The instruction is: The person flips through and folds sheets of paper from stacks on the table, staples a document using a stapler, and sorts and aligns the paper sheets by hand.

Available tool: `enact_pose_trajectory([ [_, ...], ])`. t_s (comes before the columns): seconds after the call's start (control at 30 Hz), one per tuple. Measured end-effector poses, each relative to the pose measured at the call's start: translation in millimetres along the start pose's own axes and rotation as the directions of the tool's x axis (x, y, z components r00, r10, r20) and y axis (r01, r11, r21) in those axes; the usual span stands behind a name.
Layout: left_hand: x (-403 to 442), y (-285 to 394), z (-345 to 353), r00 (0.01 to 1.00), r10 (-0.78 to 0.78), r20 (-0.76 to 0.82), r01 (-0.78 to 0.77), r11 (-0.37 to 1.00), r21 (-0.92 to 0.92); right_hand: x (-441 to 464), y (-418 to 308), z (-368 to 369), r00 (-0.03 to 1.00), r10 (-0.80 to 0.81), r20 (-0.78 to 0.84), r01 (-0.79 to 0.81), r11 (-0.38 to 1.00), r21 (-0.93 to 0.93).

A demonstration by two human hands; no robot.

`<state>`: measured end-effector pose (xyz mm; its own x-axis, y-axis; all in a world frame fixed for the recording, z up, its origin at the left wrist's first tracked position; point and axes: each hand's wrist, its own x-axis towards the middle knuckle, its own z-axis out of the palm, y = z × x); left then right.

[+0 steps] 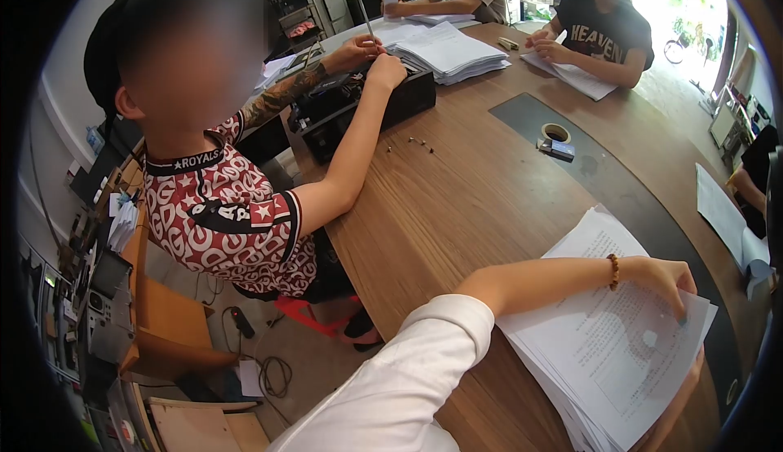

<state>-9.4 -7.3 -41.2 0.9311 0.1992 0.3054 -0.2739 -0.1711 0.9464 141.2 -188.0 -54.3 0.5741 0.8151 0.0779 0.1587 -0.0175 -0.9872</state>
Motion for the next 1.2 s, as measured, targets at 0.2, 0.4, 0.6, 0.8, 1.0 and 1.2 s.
enact_pose_trajectory([
  [0.2, -2, 6, -1, 0.999, -0.017, -0.031, 0.018, 1.000, 0.022, -8, -21, 9, 0.995, 0.089, -0.046, -0.091, 0.994, -0.055],
  [0.4, -1, 6, -1, 1.000, -0.006, -0.016, 0.007, 0.999, 0.038, -10, -23, 11, 0.993, 0.092, -0.080, -0.096, 0.994, -0.048],
  [0.6, -2, 4, -1, 1.000, -0.019, -0.021, 0.020, 0.999, 0.045, -7, -16, 12, 0.995, 0.061, -0.073, -0.068, 0.993, -0.093],
  [0.8, -2, 5, 0, 0.999, -0.034, -0.020, 0.035, 0.998, 0.050, -7, -9, 4, 0.997, 0.034, -0.065, -0.041, 0.994, -0.098],
  [1.0, 3, -3, 1, 1.000, -0.019, -0.001, 0.019, 1.000, 0.019, -4, -5, 1, 0.995, 0.042, -0.089, -0.054, 0.989, -0.135],
  [1.2, 0, -1, 2, 1.000, -0.020, -0.012, 0.020, 0.999, 0.050, -11, -12, 7, 0.995, 0.063, -0.075, -0.068, 0.996, -0.061],
])
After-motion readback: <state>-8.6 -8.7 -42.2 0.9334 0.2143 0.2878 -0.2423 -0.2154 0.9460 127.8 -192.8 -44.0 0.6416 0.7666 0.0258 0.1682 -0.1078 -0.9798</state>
